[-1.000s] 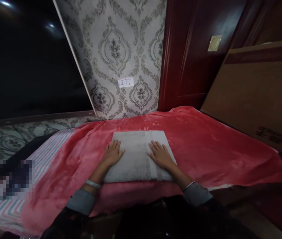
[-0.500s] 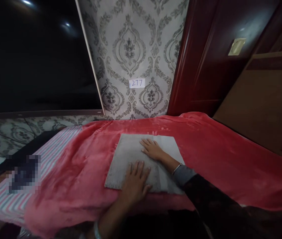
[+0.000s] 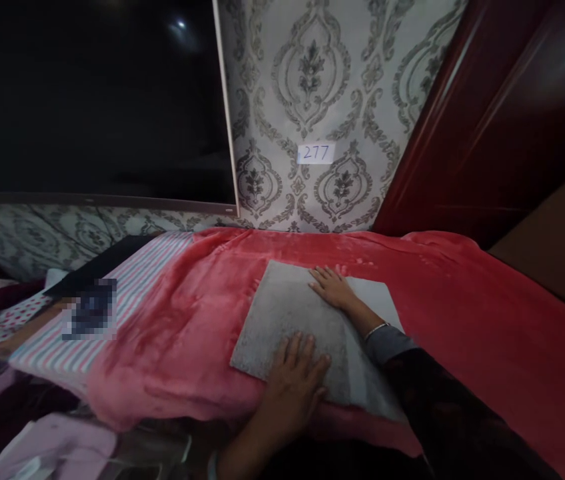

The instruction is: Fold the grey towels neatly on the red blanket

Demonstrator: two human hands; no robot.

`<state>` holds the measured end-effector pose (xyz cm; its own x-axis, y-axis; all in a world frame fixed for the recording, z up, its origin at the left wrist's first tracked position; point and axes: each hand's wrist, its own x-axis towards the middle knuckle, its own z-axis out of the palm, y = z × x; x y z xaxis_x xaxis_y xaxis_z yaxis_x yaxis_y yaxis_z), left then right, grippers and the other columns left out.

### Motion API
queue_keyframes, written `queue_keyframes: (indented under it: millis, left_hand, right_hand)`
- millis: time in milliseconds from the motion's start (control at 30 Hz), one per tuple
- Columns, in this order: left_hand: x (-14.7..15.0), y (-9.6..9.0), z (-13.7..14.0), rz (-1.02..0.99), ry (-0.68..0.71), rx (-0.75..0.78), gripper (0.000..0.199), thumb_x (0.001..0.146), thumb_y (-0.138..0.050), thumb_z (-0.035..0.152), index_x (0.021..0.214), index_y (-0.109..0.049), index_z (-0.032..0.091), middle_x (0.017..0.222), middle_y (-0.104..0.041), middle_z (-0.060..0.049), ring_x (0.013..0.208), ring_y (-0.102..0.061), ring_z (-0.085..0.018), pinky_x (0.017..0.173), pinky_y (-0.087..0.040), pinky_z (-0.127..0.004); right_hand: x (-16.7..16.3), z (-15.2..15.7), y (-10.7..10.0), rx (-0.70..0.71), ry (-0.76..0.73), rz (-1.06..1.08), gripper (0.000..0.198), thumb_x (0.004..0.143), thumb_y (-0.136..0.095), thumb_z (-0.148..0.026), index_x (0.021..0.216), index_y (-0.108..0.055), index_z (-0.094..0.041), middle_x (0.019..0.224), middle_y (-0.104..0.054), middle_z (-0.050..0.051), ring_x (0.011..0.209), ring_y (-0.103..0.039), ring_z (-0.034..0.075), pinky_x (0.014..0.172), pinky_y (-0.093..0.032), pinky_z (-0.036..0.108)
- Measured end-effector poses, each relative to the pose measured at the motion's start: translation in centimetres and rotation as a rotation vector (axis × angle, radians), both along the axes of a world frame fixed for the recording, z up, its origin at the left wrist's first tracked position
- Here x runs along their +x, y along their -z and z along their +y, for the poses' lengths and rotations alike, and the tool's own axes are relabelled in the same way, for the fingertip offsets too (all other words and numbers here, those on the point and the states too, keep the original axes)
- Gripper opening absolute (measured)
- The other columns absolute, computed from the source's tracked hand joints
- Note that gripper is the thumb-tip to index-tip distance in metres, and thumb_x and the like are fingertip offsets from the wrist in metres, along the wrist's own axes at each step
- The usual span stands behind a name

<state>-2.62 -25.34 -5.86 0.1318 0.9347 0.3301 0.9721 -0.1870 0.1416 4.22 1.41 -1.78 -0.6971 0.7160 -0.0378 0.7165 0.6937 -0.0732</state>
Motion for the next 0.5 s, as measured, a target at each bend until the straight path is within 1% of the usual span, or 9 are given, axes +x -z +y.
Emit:
queue_keyframes:
  millis: [100, 167, 200, 267, 300, 367, 433, 500]
  left_hand:
    - [-0.4, -0.2, -0.3, -0.005, 0.019, 0.031, 0.056, 0.092, -0.058, 0.042, 0.146, -0.048, 0.033, 0.157, -0.042, -0.009, 0.146, -0.035, -0.035, 0.116, -0.035, -0.060]
    - [-1.3, -0.6, -0.6, -0.008, 0.032, 0.078, 0.051, 0.093, -0.057, 0.038, 0.143, -0.052, 0.031, 0.152, -0.050, -0.007, 0.142, -0.043, -0.030, 0.118, -0.032, -0.057]
    - [-1.9, -0.8, -0.8, -0.008, 0.026, 0.115, 0.048, 0.094, -0.056, 0.035, 0.141, -0.054, 0.030, 0.148, -0.055, -0.007, 0.140, -0.046, -0.028, 0.120, -0.029, -0.056]
    - [-3.3, -1.2, -1.1, 0.002, -0.027, 0.199, 0.044, 0.095, -0.053, 0.030, 0.139, -0.056, 0.027, 0.142, -0.059, -0.007, 0.138, -0.047, -0.026, 0.122, -0.021, -0.057]
    - [-3.9, -1.3, -1.2, 0.013, -0.070, 0.232, 0.044, 0.095, -0.052, 0.030, 0.139, -0.056, 0.026, 0.143, -0.059, -0.008, 0.139, -0.045, -0.028, 0.122, -0.018, -0.059]
    - [-4.9, -1.2, -1.4, 0.049, -0.147, 0.254, 0.048, 0.093, -0.055, 0.035, 0.141, -0.055, 0.028, 0.148, -0.054, -0.009, 0.143, -0.040, -0.033, 0.120, -0.018, -0.062]
    - [-5.3, -0.7, -1.6, 0.091, -0.195, 0.235, 0.052, 0.091, -0.058, 0.040, 0.142, -0.053, 0.031, 0.152, -0.050, -0.008, 0.143, -0.038, -0.036, 0.118, -0.020, -0.064]
    - [-5.2, 0.2, -1.7, 0.126, -0.217, 0.217, 0.054, 0.091, -0.059, 0.043, 0.143, -0.052, 0.035, 0.154, -0.047, -0.007, 0.143, -0.038, -0.037, 0.117, -0.022, -0.063]
  right_hand:
    - [-0.3, 0.2, -0.3, -0.001, 0.014, -0.023, 0.059, 0.104, -0.026, -0.049, 0.159, -0.027, -0.026, 0.165, -0.025, 0.008, 0.152, -0.022, 0.028, 0.120, -0.017, 0.052]
    - [-1.0, -0.4, -0.9, 0.014, 0.022, -0.030, 0.060, 0.104, -0.026, -0.051, 0.158, -0.028, -0.027, 0.166, -0.023, 0.009, 0.152, -0.020, 0.031, 0.118, -0.019, 0.059]
    - [-1.5, -0.9, -1.3, 0.033, 0.001, -0.020, 0.060, 0.103, -0.027, -0.051, 0.158, -0.028, -0.028, 0.166, -0.021, 0.009, 0.152, -0.018, 0.032, 0.117, -0.019, 0.062]
    - [-2.9, -2.5, -2.0, 0.065, -0.113, 0.023, 0.059, 0.103, -0.027, -0.051, 0.158, -0.029, -0.029, 0.167, -0.018, 0.009, 0.153, -0.014, 0.031, 0.117, -0.017, 0.062]
    - [-3.8, -3.4, -2.2, 0.062, -0.189, 0.043, 0.059, 0.103, -0.027, -0.050, 0.158, -0.028, -0.029, 0.167, -0.017, 0.008, 0.153, -0.013, 0.030, 0.118, -0.017, 0.060]
    - [-5.6, -5.0, -2.4, 0.000, -0.308, 0.048, 0.059, 0.103, -0.026, -0.050, 0.158, -0.028, -0.029, 0.167, -0.019, 0.007, 0.153, -0.015, 0.028, 0.119, -0.019, 0.057]
    - [-7.0, -6.0, -2.1, -0.064, -0.336, 0.027, 0.062, 0.103, -0.026, -0.052, 0.159, -0.027, -0.026, 0.166, -0.021, 0.007, 0.153, -0.017, 0.028, 0.120, -0.018, 0.056]
    - [-8.0, -6.0, -1.5, -0.077, -0.312, 0.022, 0.066, 0.102, -0.025, -0.055, 0.159, -0.026, -0.023, 0.166, -0.021, 0.007, 0.153, -0.017, 0.028, 0.121, -0.017, 0.055]
